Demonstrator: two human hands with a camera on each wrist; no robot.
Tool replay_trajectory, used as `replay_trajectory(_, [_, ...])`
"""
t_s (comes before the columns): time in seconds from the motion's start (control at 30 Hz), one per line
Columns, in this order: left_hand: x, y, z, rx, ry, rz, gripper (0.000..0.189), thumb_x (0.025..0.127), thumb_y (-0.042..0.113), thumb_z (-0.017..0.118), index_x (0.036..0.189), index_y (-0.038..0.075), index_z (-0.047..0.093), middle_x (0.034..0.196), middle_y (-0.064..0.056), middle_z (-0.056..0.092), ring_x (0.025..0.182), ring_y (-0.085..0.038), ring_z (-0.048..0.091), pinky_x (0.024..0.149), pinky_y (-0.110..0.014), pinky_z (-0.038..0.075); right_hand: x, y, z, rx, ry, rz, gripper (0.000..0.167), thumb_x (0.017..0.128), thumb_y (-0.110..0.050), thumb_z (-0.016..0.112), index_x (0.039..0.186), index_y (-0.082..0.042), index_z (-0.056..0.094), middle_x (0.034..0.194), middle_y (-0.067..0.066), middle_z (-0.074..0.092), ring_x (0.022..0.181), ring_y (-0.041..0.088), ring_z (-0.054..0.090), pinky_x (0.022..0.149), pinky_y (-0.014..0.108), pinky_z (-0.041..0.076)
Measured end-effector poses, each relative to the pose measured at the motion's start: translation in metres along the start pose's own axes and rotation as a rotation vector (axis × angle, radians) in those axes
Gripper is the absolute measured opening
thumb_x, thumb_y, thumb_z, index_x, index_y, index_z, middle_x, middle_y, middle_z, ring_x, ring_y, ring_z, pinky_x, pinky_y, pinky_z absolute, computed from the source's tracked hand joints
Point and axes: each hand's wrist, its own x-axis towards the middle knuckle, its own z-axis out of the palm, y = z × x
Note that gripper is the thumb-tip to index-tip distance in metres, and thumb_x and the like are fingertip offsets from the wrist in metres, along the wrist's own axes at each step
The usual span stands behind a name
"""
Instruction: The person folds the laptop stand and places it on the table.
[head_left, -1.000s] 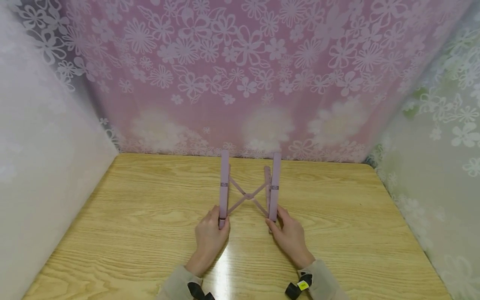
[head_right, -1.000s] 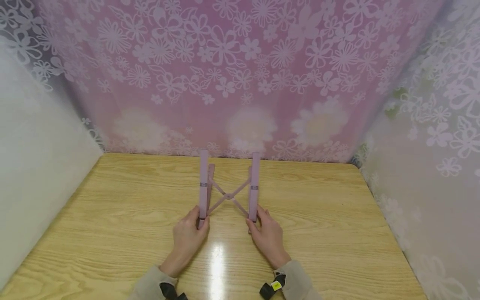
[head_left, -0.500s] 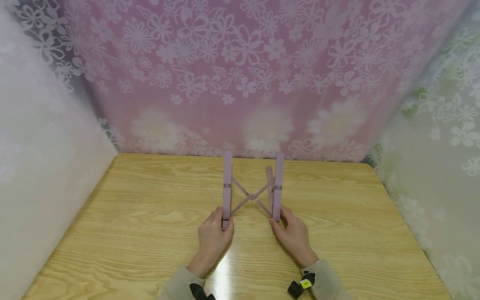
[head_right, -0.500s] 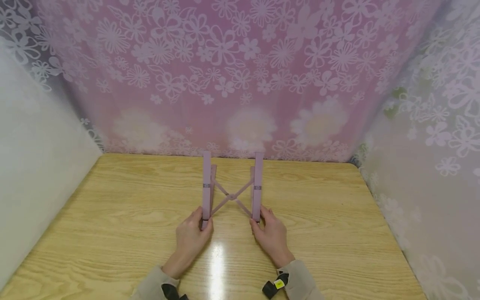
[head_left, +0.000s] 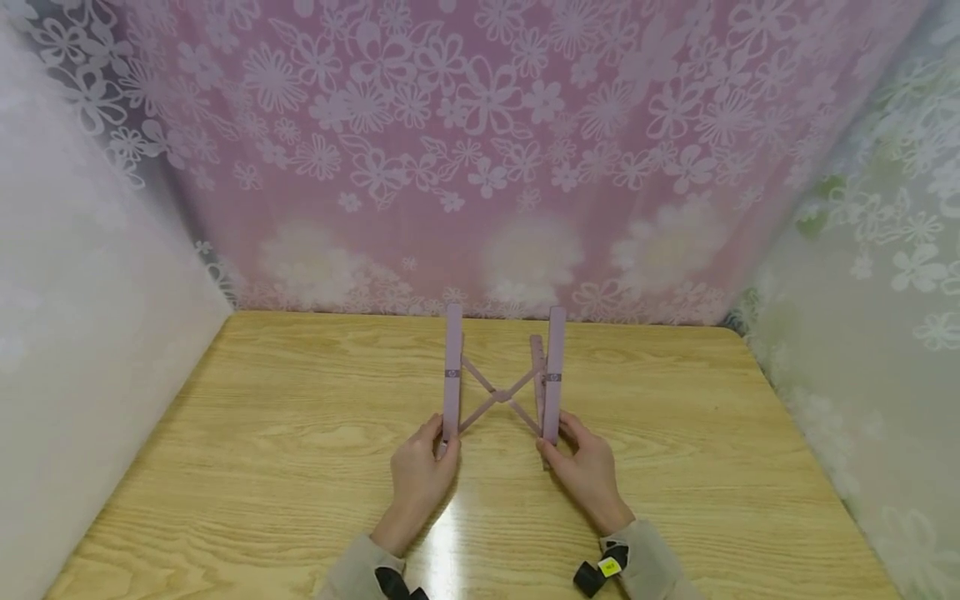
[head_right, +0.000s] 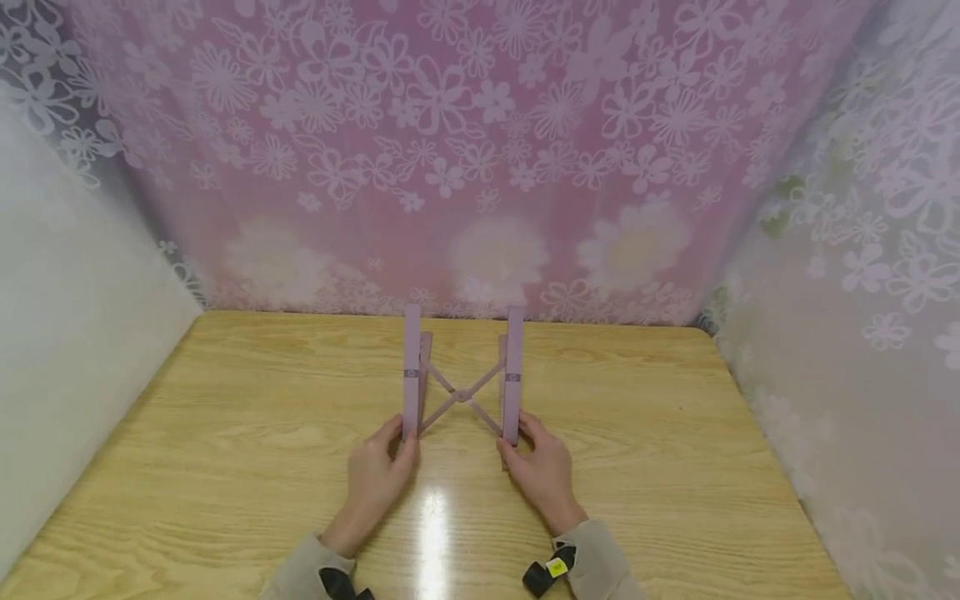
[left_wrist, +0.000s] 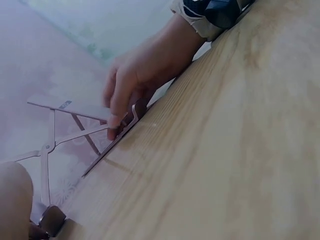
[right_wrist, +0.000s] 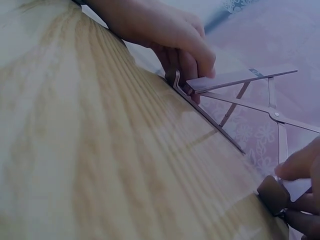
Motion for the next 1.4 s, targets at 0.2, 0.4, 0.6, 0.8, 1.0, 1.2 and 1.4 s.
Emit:
replay_trajectory(0.2, [0.008,-0.003,-0.002,-0.254,-0.004,-0.123,0.021,0.092,0.006,0.066,0.109,-0.005,0.068,0.094,-0.011,0.075,0.085,-0.026,0.073,0.074,-0.043,0.059,0.005,0.002,-0.003,0.319,0.066,0.101,0.038,0.087,0.002,0.073,0.124,-0.001,0.065,0.110,0.016,0.072,0.100,0.022,0.069,0.084,0.016,0.051])
replay_trajectory(0.4, [0.020,-0.011,0.001,-0.406,0.035,-0.151,0.020,0.094,0.002,0.062,0.114,-0.001,0.066,0.093,-0.006,0.075,0.086,-0.022,0.070,0.075,-0.034,0.057,0.014,-0.018,-0.014,0.404,0.124,0.171,0.034,0.096,-0.002,0.063,0.129,0.006,0.059,0.112,0.024,0.069,0.098,0.016,0.069,0.082,0.020,0.054])
replay_trajectory(0.6, [0.042,0.011,-0.011,-0.499,0.064,-0.137,0.019,0.097,-0.004,0.056,0.114,-0.008,0.065,0.088,-0.018,0.069,0.074,-0.026,0.063,0.065,-0.021,0.049,0.026,0.004,-0.007,0.556,0.217,0.170,0.038,0.100,-0.014,0.059,0.131,0.008,0.054,0.107,0.025,0.067,0.092,0.030,0.069,0.080,0.033,0.057])
replay_trajectory(0.8, [0.054,0.010,-0.010,-0.558,0.080,-0.105,0.019,0.098,-0.006,0.053,0.111,-0.013,0.064,0.081,-0.022,0.064,0.066,-0.039,0.060,0.060,-0.016,0.047,0.038,0.016,0.002,0.605,0.269,0.102,0.036,0.101,-0.015,0.057,0.129,0.008,0.056,0.101,0.031,0.064,0.084,0.018,0.068,0.075,0.028,0.057])
replay_trajectory(1.0, [0.059,0.006,-0.008,-0.602,0.045,-0.095,0.019,0.098,-0.006,0.052,0.112,-0.011,0.065,0.082,-0.021,0.065,0.066,-0.033,0.061,0.059,-0.018,0.049,0.050,0.018,0.010,0.636,0.281,0.087,0.031,0.100,-0.014,0.060,0.121,0.009,0.062,0.087,0.017,0.068,0.075,0.014,0.066,0.066,0.025,0.056])
replay_trajectory(1.2, [0.059,0.005,-0.009,-0.641,-0.029,-0.083,0.020,0.096,-0.007,0.057,0.114,-0.012,0.062,0.078,-0.021,0.064,0.067,-0.015,0.058,0.058,-0.017,0.048,0.053,0.014,0.011,0.607,0.247,0.089,0.022,0.097,-0.007,0.063,0.114,0.008,0.067,0.082,0.008,0.068,0.069,0.010,0.063,0.063,0.025,0.054])
replay_trajectory(1.4, [0.057,0.005,-0.009,-0.651,-0.067,-0.063,0.022,0.095,-0.008,0.058,0.117,-0.011,0.060,0.073,-0.021,0.062,0.063,-0.011,0.054,0.057,-0.019,0.048,0.049,-0.002,0.006,0.565,0.215,0.033,0.021,0.093,0.007,0.063,0.112,0.015,0.064,0.078,0.019,0.064,0.067,0.007,0.059,0.061,0.018,0.049])
